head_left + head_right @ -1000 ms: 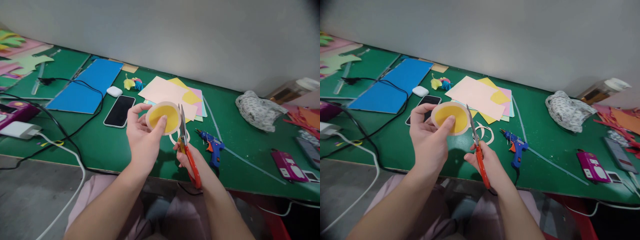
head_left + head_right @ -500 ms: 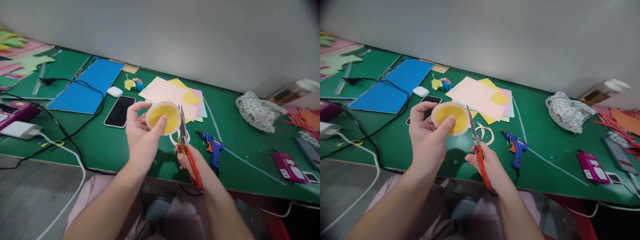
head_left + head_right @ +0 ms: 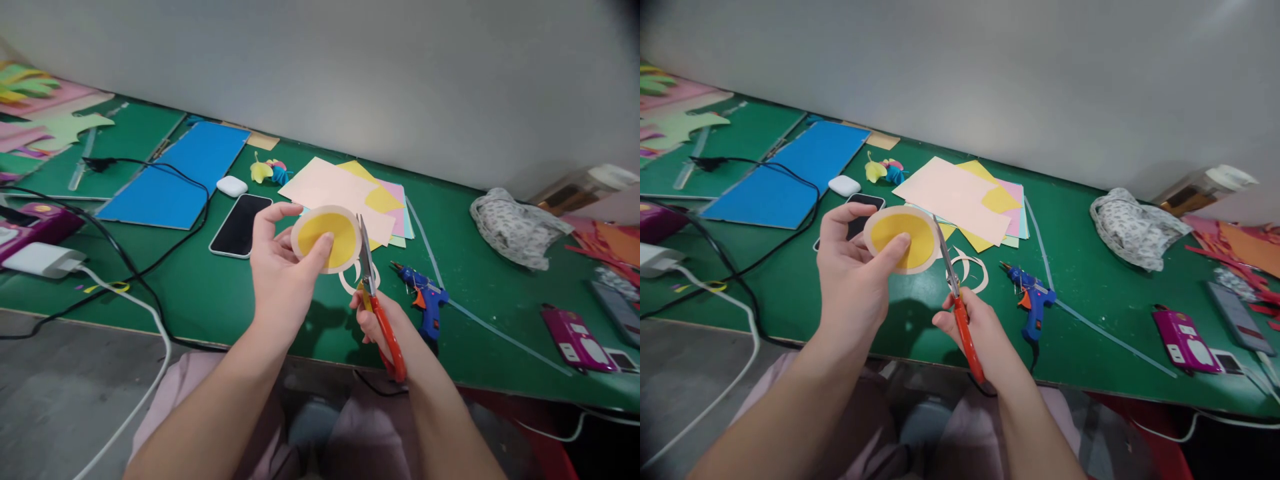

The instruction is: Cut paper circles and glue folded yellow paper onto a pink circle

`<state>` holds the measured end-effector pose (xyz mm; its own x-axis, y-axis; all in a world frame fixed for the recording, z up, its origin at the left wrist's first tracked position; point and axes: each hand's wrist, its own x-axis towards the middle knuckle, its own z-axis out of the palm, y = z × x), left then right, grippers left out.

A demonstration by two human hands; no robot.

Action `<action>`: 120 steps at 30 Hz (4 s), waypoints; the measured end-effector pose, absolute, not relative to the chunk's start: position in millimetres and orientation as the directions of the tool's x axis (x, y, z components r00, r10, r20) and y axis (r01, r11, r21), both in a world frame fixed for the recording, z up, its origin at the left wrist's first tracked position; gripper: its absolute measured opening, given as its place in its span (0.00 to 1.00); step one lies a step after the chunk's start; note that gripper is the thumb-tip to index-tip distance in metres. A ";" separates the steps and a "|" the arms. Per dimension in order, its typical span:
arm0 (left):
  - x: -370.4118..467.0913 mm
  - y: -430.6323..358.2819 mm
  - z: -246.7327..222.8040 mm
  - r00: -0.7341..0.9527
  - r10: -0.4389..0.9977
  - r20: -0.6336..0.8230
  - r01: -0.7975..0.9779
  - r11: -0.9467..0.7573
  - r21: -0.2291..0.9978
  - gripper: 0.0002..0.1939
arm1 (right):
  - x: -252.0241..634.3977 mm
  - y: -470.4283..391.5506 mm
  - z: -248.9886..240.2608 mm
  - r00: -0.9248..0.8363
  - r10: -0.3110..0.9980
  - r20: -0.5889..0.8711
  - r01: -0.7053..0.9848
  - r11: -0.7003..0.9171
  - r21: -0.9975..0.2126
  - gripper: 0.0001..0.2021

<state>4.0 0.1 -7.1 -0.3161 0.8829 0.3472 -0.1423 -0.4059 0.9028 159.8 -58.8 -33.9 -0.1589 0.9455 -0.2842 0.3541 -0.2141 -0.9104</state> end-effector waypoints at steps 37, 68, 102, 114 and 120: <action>-17.3 4.5 6.1 -0.142 0.949 0.282 -0.111 -0.298 0.948 0.22 | 174.3 -58.2 -27.1 -0.230 0.918 -0.323 0.378 -0.221 -0.899 0.28; 4.1 -3.7 -6.9 0.432 0.902 -0.024 0.033 0.011 0.999 0.28 | 173.6 -47.3 -36.6 0.156 0.981 0.116 0.062 0.107 -0.992 0.14; 19.7 -3.4 -9.7 -0.332 0.936 0.120 -0.319 -0.231 0.919 0.21 | 139.5 -54.7 -55.9 -0.074 0.990 -0.121 0.082 -0.114 -0.990 0.25; 13.7 -4.4 -11.2 0.389 0.920 0.043 -0.067 -0.018 0.998 0.26 | 162.4 -43.9 -29.7 0.262 0.962 0.080 0.087 0.059 -0.994 0.15; 18.1 -5.1 -16.9 0.481 0.877 -0.019 0.066 -0.014 0.998 0.27 | 169.6 -43.5 -33.3 0.256 0.966 0.029 0.080 0.008 -0.997 0.16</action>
<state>18.1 -5.1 -16.9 0.4807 0.8767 -0.0190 0.0659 -0.0145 0.9977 169.6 -43.5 -33.3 0.2559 0.9663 0.0288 0.0802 0.0085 -0.9967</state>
